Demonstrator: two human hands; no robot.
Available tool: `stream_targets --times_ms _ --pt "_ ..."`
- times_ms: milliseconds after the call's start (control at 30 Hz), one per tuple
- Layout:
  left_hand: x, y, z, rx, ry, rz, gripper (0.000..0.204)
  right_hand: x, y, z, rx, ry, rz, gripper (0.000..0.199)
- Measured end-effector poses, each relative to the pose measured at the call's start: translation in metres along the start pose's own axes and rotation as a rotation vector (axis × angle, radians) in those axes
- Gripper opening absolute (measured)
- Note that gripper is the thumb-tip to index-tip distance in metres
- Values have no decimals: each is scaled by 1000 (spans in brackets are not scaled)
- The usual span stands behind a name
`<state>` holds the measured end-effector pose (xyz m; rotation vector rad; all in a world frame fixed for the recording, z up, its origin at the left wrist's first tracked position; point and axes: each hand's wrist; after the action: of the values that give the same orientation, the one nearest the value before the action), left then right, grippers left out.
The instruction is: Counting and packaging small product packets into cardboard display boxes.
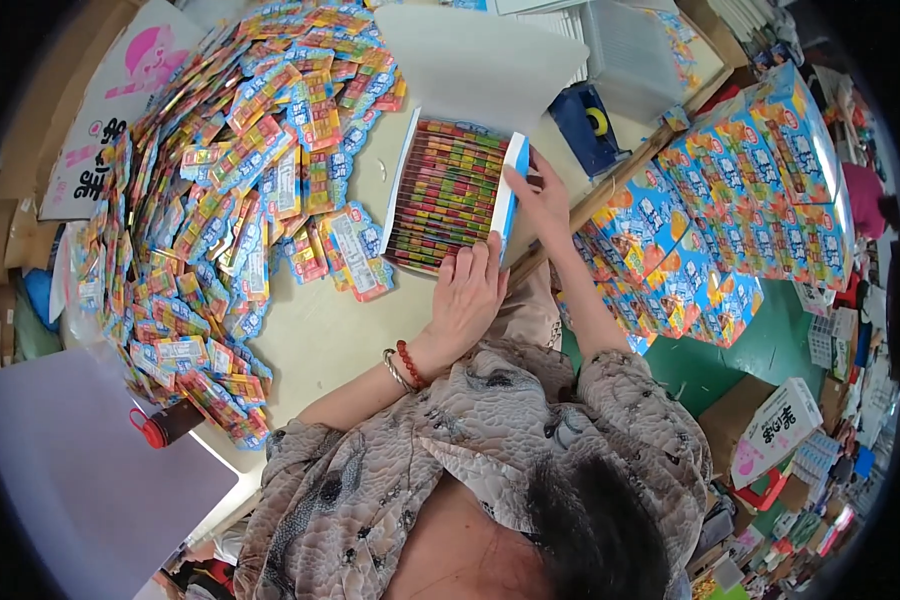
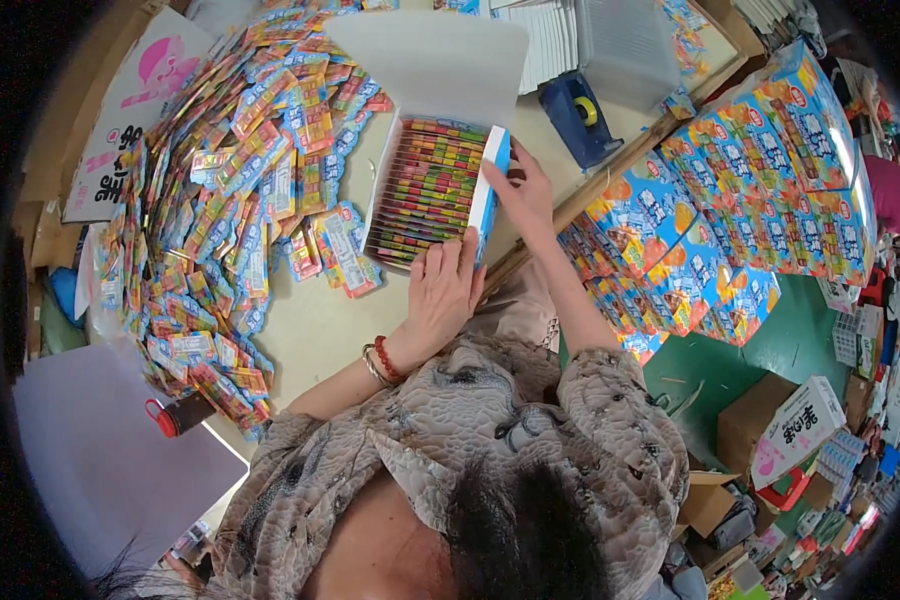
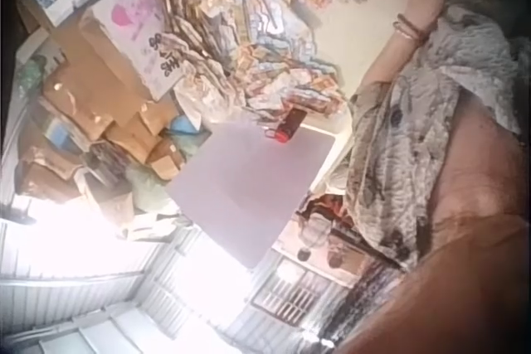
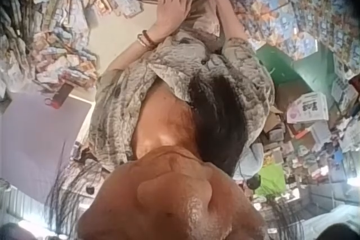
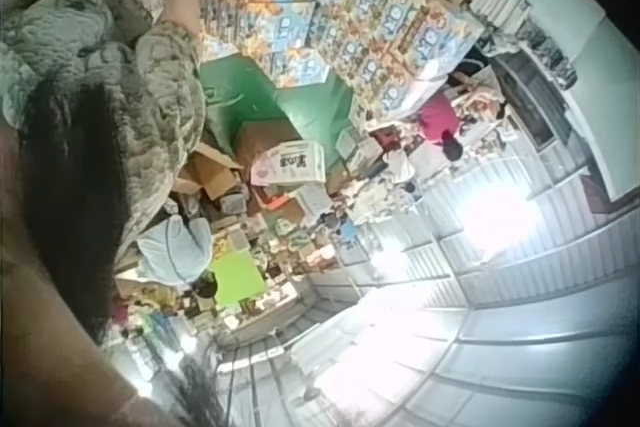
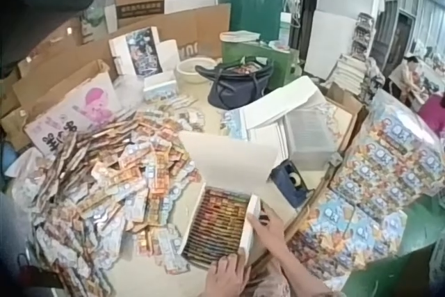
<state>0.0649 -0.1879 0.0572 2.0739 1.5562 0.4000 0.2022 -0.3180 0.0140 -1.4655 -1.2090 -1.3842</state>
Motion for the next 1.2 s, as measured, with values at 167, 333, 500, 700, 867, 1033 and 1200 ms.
stream_targets --times_ms 167,333,500,700,867,1033,1200 --pt "-3 14 20 -34 17 -26 53 6 50 15 78 -130 51 48" --pt "1 38 15 -49 -60 -109 60 2 69 36 61 -137 -143 44" --pt "6 35 14 -94 -202 -128 71 21 69 27 16 86 -58 22" --pt "34 20 -12 55 -629 -279 78 41 60 -5 279 -161 -868 26" --pt "59 14 -28 226 -623 -282 61 50 59 -23 492 -428 -636 31" --pt "60 74 21 29 -874 -556 33 57 71 -9 474 -484 -763 24" --pt "59 100 42 77 -706 -570 31 54 81 -13 632 -603 -817 18"
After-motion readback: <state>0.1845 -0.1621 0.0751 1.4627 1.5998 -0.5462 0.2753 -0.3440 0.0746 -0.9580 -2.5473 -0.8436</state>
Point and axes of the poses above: each hand's wrist, its own y-axis towards the middle knuckle, its own z-axis out of the palm, x = y × z, and after that the axes turned 14 degrees about -x, right-handed
